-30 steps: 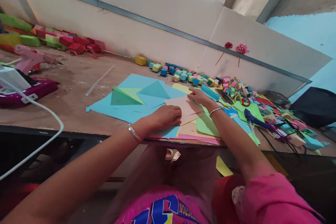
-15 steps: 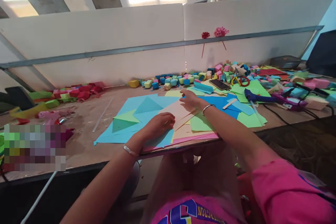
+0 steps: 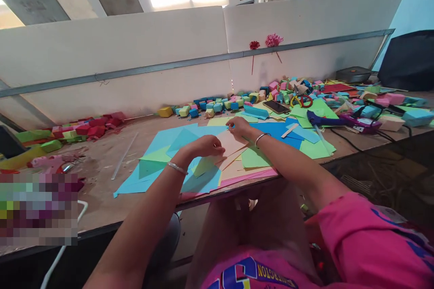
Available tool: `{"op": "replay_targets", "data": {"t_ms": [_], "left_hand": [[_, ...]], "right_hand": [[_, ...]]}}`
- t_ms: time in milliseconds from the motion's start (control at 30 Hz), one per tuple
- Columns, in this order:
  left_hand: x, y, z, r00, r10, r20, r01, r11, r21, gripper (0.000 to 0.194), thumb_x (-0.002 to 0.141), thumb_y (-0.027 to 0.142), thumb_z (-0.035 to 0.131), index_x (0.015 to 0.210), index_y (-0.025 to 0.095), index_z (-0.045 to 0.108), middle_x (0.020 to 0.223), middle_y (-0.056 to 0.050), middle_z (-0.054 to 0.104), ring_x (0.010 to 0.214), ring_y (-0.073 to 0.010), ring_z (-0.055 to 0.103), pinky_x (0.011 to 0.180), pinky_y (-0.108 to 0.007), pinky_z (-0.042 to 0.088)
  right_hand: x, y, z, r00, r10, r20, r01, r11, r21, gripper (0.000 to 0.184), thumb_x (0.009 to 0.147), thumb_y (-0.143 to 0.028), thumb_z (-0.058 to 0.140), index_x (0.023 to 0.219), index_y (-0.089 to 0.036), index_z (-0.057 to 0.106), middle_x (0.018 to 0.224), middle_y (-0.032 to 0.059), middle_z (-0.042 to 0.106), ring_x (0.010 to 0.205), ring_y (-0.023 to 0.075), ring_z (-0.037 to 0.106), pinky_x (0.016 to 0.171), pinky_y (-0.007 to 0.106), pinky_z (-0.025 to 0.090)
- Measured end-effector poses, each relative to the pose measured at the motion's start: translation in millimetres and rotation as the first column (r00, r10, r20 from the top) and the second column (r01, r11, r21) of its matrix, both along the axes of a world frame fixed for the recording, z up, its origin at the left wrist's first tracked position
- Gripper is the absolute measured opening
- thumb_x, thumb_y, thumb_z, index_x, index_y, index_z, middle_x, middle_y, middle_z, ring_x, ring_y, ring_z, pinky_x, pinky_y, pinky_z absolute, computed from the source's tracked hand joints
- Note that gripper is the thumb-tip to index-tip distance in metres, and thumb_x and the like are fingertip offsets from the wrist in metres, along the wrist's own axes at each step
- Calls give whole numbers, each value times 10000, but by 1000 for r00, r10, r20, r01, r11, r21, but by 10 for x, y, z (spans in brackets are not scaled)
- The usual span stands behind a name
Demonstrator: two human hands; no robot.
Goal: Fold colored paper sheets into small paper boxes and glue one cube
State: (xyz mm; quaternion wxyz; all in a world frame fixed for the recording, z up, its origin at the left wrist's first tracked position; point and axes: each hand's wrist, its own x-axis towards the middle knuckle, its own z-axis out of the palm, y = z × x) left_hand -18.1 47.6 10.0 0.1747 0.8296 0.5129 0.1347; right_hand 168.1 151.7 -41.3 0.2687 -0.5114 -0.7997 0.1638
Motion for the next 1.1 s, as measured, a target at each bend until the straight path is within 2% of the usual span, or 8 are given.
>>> {"op": "replay_targets", "data": {"t_ms": [100, 200, 267, 367, 600, 733, 900, 1100], "left_hand": [[77, 131, -144, 997, 61, -53, -61, 998, -1, 284, 653, 397, 737, 829, 176, 714, 727, -46, 695, 708, -210, 629, 640, -271, 439], [133, 184, -293, 992, 119, -37, -117, 992, 41, 708, 627, 457, 768, 1222, 113, 597, 1017, -132, 682, 895, -263, 631, 738, -311, 461], [157, 186, -354, 992, 129, -12, -128, 991, 39, 891, 616, 452, 783, 1363, 77, 475, 1078, -153, 656, 911, -263, 632, 762, -321, 470], [175, 167, -376, 990, 134, 33, -134, 991, 23, 982, 598, 411, 805, 1427, 82, 393, 1078, -135, 653, 877, -239, 638, 760, -313, 479], [184, 131, -363, 977, 150, 154, -144, 988, -51, 800, 572, 311, 822, 1305, 174, 534, 907, -32, 678, 775, -181, 630, 674, -266, 484], [191, 119, -387, 955, 173, 241, -157, 984, -83, 750, 529, 248, 832, 1234, 169, 587, 846, -15, 665, 716, -159, 616, 624, -251, 481], [177, 95, -418, 912, 184, 366, -159, 982, -99, 638, 553, 133, 743, 1179, 165, 625, 723, 23, 646, 650, -139, 607, 587, -230, 478], [117, 129, -399, 847, 250, 469, -260, 965, -45, 260, 710, 289, 655, 923, 164, 732, 757, -32, 704, 719, -177, 626, 615, -252, 464]], "right_hand": [[24, 7, -15, 998, -5, -70, 4, 1000, -4, 608, 753, -169, 681, 1346, -152, 544, 1178, 118, 676, 1006, 225, 632, 860, 296, 482], [26, -24, -15, 990, 18, -138, -20, 1000, -14, 684, 740, -195, 694, 1388, -133, 483, 1222, 133, 649, 1005, 213, 621, 850, 282, 477], [24, -50, 0, 983, 46, -177, -52, 998, -28, 676, 736, -167, 672, 1383, -126, 483, 1100, 104, 697, 920, 182, 631, 800, 254, 480], [49, -58, 49, 972, 61, -227, -73, 996, -47, 607, 739, -131, 622, 1338, -112, 528, 900, 56, 715, 785, 145, 620, 704, 222, 471], [312, 22, 136, 960, -12, -281, -17, 995, -102, 322, 710, -204, 666, 1016, -112, 707, 895, 74, 705, 807, 178, 613, 707, 258, 469], [361, -17, 156, 949, 0, -314, -51, 987, -155, 388, 654, -204, 742, 1036, -143, 712, 936, 73, 718, 832, 179, 618, 718, 253, 468], [299, -96, 195, 918, 20, -395, -122, 965, -233, 346, 605, -132, 765, 949, -144, 736, 742, 18, 689, 709, 142, 577, 643, 236, 445], [332, -130, 271, 813, -7, -582, -207, 931, -300, 292, 681, -168, 727, 971, -139, 711, 654, -5, 616, 564, 81, 473, 530, 212, 391]]}}
